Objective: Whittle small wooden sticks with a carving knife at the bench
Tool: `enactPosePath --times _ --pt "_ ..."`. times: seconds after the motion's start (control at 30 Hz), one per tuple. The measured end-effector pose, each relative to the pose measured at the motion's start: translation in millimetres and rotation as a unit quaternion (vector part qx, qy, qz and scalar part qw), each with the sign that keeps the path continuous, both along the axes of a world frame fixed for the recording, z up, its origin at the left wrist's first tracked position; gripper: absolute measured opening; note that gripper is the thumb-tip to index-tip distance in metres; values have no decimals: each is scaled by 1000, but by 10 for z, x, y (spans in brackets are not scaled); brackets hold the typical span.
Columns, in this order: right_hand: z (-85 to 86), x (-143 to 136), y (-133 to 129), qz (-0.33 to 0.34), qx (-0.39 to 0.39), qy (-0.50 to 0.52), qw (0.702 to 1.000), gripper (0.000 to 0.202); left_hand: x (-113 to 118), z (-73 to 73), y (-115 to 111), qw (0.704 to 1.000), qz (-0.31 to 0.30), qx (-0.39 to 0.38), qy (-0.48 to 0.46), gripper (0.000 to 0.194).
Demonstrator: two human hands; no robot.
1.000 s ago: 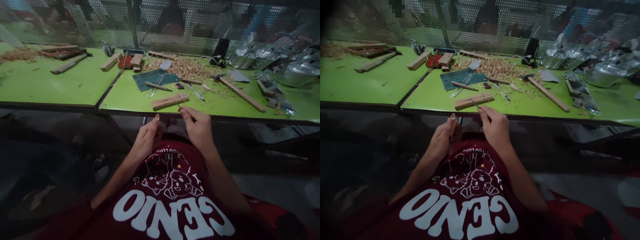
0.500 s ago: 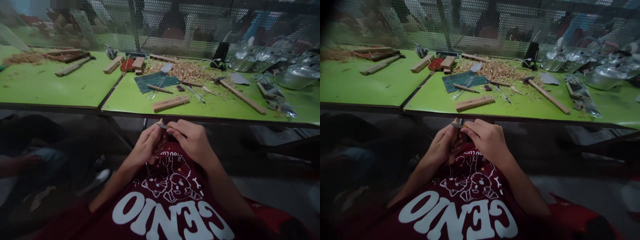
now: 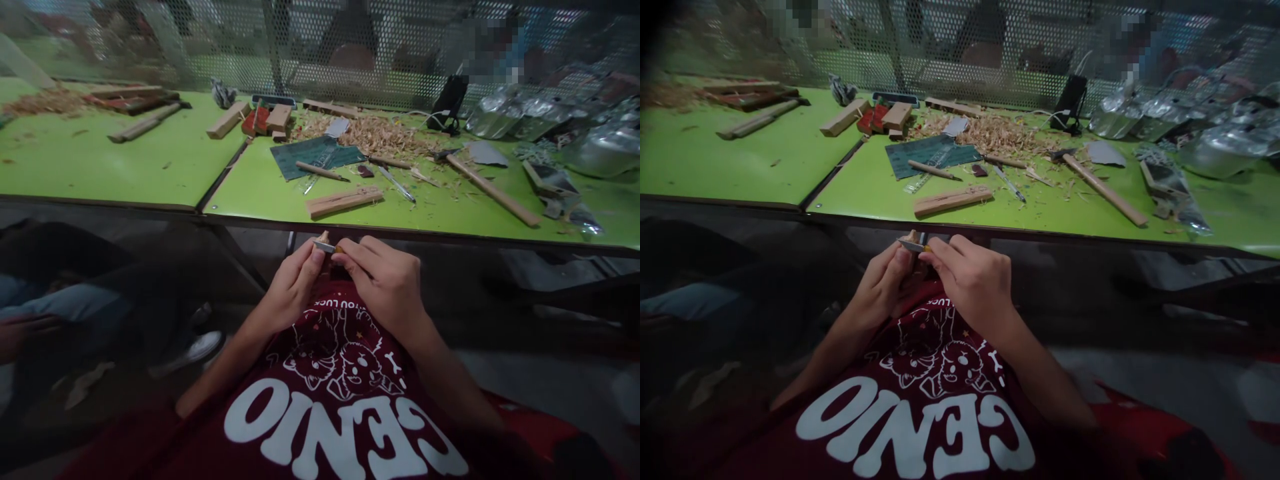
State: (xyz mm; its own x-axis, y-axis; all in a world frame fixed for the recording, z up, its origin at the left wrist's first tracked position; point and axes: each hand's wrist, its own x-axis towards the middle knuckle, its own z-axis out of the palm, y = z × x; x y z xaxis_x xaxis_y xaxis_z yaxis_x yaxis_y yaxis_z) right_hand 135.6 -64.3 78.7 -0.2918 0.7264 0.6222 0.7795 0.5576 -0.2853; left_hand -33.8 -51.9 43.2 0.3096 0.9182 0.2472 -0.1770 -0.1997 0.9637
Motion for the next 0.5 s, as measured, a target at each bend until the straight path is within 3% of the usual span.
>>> enactPosePath --times 0.13,0.5 --pt "-34 -57 13 -21 2 -9 1000 29 16 -5 21 997 67 19 43 42" --pt "-96 -165 -19 -79 60 -22 995 28 97 2 32 990 120 32 70 47"
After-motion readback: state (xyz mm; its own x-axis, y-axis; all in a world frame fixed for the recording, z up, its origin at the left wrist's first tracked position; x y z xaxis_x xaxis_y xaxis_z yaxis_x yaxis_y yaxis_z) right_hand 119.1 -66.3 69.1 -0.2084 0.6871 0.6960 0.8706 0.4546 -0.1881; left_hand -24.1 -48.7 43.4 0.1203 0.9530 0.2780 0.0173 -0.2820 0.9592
